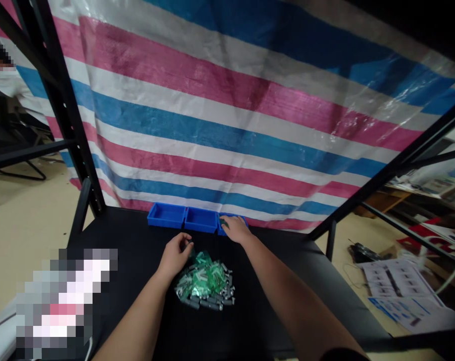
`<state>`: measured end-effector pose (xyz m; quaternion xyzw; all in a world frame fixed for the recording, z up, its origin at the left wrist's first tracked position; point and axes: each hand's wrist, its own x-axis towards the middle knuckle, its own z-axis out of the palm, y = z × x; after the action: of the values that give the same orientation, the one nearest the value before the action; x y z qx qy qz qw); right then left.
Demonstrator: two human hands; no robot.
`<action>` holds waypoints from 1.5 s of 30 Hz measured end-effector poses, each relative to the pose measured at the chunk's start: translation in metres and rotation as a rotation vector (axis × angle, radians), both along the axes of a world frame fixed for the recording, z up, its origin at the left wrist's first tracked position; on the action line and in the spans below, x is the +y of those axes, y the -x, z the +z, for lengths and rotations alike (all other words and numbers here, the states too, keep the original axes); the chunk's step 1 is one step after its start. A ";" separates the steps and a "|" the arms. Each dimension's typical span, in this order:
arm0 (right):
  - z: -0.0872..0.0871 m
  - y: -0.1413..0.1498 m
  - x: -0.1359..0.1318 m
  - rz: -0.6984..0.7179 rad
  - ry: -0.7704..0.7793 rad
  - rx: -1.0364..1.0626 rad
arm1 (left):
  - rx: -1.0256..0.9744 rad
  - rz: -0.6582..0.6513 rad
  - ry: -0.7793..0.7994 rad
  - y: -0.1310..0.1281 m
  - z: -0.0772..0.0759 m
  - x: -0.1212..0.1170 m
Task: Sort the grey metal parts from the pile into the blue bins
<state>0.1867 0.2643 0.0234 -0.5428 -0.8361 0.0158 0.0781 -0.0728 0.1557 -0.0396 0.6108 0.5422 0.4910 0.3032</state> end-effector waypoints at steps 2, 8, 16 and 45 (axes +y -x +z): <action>0.002 0.001 0.001 -0.003 -0.005 -0.015 | 0.008 -0.007 0.005 0.000 0.000 0.000; 0.004 0.007 0.003 0.000 -0.011 -0.034 | 0.020 -0.007 -0.004 -0.001 0.001 -0.001; -0.001 0.015 0.000 -0.023 0.056 -0.118 | 0.057 -0.025 -0.001 -0.002 0.004 -0.002; -0.027 0.022 -0.089 -0.011 0.263 1.222 | 0.038 -0.179 -0.056 -0.020 0.015 -0.015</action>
<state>0.1646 0.1757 -0.0036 -0.4450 -0.6285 0.4260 0.4750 -0.0529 0.1404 -0.0248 0.6741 0.4772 0.4654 0.3182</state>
